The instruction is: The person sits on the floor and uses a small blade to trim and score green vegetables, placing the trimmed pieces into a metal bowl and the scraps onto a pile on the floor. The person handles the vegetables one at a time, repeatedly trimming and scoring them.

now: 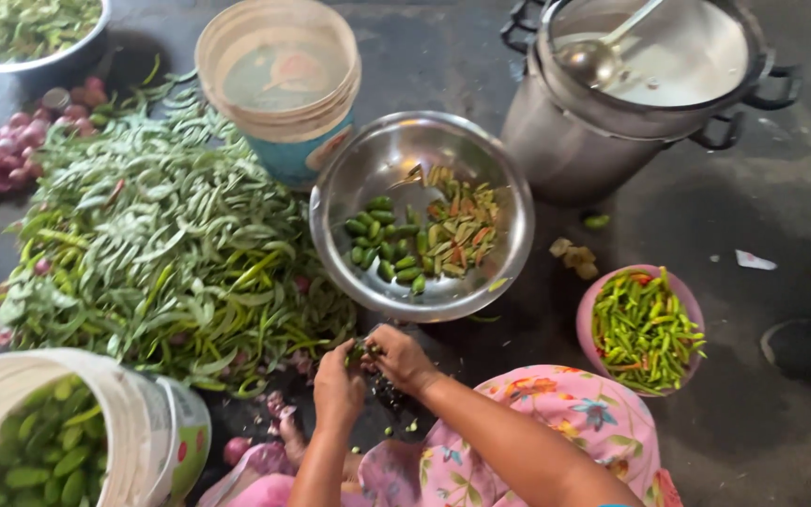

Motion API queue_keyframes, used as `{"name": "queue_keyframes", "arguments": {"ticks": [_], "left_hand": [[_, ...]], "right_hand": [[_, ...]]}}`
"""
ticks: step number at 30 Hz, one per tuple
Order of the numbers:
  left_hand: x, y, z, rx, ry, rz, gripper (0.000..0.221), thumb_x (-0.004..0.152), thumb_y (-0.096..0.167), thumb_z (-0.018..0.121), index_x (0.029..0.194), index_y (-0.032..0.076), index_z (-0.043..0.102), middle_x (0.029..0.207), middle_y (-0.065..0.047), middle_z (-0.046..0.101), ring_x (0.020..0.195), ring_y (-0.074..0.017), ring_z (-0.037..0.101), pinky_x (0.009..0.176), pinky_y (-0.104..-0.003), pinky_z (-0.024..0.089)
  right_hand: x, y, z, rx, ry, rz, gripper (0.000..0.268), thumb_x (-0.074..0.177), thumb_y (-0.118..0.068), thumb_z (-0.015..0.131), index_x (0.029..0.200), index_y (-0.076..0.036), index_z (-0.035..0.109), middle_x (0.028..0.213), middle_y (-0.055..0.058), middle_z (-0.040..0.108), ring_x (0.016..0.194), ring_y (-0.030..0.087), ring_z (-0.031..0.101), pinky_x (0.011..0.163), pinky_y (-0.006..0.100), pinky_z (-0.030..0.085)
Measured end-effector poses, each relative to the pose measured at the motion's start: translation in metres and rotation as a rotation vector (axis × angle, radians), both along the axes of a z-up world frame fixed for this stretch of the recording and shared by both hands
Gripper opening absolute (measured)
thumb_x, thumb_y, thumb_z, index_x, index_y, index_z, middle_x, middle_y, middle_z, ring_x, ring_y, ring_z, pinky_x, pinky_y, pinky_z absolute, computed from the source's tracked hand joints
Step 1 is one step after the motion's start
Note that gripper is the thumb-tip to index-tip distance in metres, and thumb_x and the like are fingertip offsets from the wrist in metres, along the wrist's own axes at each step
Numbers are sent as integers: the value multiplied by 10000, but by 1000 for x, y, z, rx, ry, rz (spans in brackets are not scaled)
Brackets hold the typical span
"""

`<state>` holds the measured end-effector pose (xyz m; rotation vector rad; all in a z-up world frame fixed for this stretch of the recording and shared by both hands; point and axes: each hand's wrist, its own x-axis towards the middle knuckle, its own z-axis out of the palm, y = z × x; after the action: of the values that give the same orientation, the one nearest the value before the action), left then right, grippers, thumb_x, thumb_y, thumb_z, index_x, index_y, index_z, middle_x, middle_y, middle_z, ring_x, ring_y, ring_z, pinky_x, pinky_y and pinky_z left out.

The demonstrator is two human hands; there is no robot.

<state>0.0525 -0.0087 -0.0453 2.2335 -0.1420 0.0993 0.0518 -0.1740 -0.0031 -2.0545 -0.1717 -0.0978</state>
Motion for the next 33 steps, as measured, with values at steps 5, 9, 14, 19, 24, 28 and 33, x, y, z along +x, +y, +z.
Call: {"name": "queue_keyframes", "arguments": {"ticks": [5,9,14,19,24,28,33], "left_hand": [[18,3,-52,-847,666,171,434,962,59,503,1386,80,596,1144,-119,709,832,-195,653,657,-313,485],[19,9,-79,-1026,783,166,355,1004,93,527,1339,33,626,1098,-109,698,829,-144,639,665,-261,484],[5,1,-73,-1067,670,59,396,924,-7,603,1318,6,570,1167,-108,664,982,-169,652,793,-285,539],[0,4,-46,-931,582,81,451,910,-1,649,1325,91,498,1176,-77,656,1036,-142,623,840,-271,496],[0,6,-41,-883,618,67,547,892,-14,635,1381,217,549,1021,-57,626,895,-121,574,758,-240,472],[-1,5,-47,-844,593,148,395,931,66,667,1317,101,587,1016,-27,636,842,-106,570,659,-251,424],[-4,6,-19,-634,486,104,361,920,145,721,1265,82,633,989,-30,698,831,-113,626,677,-268,454]], "right_hand": [[1,-9,-9,-222,-117,75,240,837,-132,768,1003,-23,632,930,181,662,875,404,651,728,457,509],[-10,-12,-9,63,190,-39,209,853,-147,751,1028,-54,687,930,139,736,858,289,754,762,377,572],[-31,-6,2,28,81,54,300,837,-152,783,1082,-31,660,950,158,723,889,288,709,769,386,548],[-28,-2,2,106,149,-39,261,847,-136,776,1069,-34,683,919,108,737,839,205,722,771,343,561],[-25,-2,0,321,300,57,250,866,-122,730,1096,-39,677,893,27,723,808,101,674,731,293,553],[-27,8,3,400,337,24,265,851,-117,730,1099,-40,677,831,36,704,743,115,652,683,300,535],[-24,-1,13,113,151,-70,228,826,-108,783,1027,-27,711,865,100,726,790,202,726,720,327,554]]}}
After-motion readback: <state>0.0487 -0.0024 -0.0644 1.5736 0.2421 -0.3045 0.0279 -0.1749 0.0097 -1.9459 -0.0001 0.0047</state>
